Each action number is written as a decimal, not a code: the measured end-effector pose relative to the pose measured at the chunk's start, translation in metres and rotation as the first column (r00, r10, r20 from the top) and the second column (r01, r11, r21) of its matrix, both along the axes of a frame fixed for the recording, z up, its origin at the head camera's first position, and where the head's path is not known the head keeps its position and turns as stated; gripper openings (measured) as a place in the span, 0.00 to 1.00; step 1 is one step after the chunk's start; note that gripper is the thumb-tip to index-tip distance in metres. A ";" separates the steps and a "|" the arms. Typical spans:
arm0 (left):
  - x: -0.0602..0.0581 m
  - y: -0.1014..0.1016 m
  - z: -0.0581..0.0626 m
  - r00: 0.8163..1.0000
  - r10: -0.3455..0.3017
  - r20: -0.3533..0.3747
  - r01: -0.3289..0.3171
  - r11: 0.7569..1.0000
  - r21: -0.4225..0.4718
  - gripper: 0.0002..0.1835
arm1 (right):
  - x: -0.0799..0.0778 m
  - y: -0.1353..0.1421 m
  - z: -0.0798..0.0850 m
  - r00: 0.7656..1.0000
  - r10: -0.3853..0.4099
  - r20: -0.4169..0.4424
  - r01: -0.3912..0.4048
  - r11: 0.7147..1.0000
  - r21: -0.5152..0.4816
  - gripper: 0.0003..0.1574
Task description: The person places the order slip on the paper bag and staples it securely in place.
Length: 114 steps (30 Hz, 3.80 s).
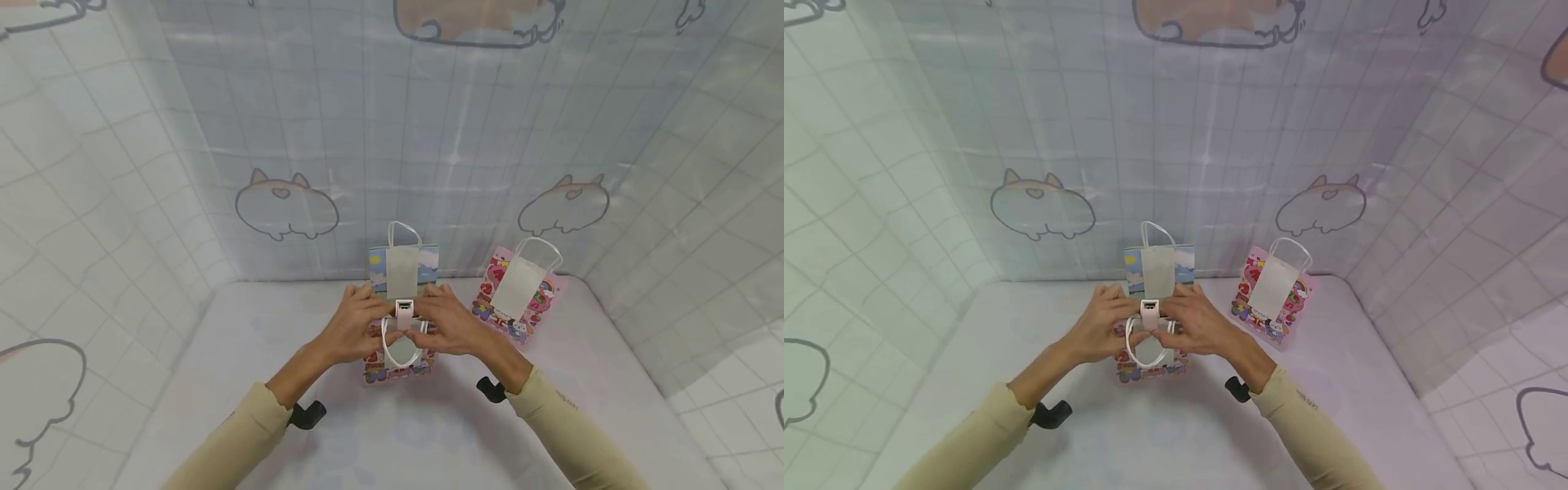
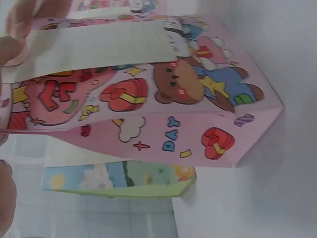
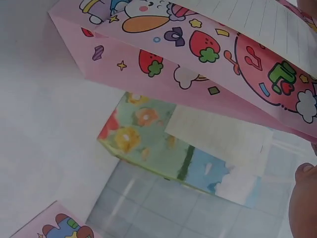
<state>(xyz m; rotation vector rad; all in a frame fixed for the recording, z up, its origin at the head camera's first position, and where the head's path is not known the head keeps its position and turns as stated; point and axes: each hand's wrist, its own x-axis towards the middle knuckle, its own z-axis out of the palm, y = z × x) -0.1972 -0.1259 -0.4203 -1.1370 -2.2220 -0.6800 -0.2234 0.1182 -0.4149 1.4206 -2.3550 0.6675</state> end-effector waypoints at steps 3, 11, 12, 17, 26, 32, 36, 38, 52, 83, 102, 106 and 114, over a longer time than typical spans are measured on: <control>-0.001 -0.001 0.000 1.000 0.018 0.019 -0.018 1.000 -0.003 0.24 | -0.001 0.000 0.002 1.000 -0.011 0.008 0.011 1.000 0.018 0.23; -0.001 -0.001 0.001 0.992 0.053 0.112 -0.055 0.998 0.008 0.24 | -0.002 -0.001 0.004 0.999 -0.051 0.010 0.050 0.998 0.045 0.18; -0.001 -0.001 0.001 0.990 0.058 0.125 -0.060 0.998 0.011 0.25 | -0.002 -0.001 0.004 0.998 -0.058 0.016 0.057 0.997 0.049 0.18; 0.000 -0.002 -0.001 0.977 0.082 0.196 -0.090 0.995 0.032 0.27 | 0.001 0.001 0.007 0.995 -0.091 0.029 0.089 0.994 0.063 0.22; 0.002 -0.003 -0.006 0.974 0.092 0.206 -0.103 0.994 0.044 0.29 | 0.004 0.003 0.007 0.993 -0.092 0.070 0.092 0.996 -0.002 0.21; 0.002 -0.005 -0.009 0.961 0.051 0.274 -0.074 0.994 0.075 0.30 | 0.006 0.005 0.007 0.989 -0.093 0.112 0.097 0.995 -0.023 0.27; 0.002 -0.008 -0.011 0.929 -0.034 0.369 -0.021 0.989 0.146 0.28 | 0.007 0.005 0.007 0.984 -0.089 0.156 0.095 0.995 -0.029 0.30; 0.002 -0.009 -0.014 0.911 -0.071 0.407 -0.005 0.983 0.184 0.25 | 0.007 0.005 0.007 0.980 -0.081 0.181 0.089 0.995 -0.038 0.29; 0.002 -0.013 -0.022 0.877 -0.113 0.467 -0.034 0.955 0.295 0.12 | 0.007 0.007 0.003 0.949 0.021 0.316 0.039 0.983 -0.181 0.23; 0.015 -0.042 -0.004 0.886 0.052 0.460 -0.212 0.929 0.304 0.11 | 0.013 0.052 -0.003 0.928 -0.128 0.350 0.237 0.927 -0.290 0.19; -0.007 -0.097 -0.028 0.891 0.201 0.408 -0.347 0.880 0.325 0.12 | 0.027 0.087 -0.074 0.766 -0.274 0.582 0.286 0.955 0.072 0.14; -0.010 -0.106 -0.028 0.885 0.242 0.398 -0.379 0.870 0.315 0.11 | 0.026 0.086 -0.086 0.743 -0.271 0.612 0.252 0.960 0.119 0.18; -0.019 -0.124 -0.026 0.882 0.291 0.370 -0.417 0.848 0.327 0.11 | 0.024 0.079 -0.093 0.684 -0.286 0.671 0.216 0.958 0.188 0.24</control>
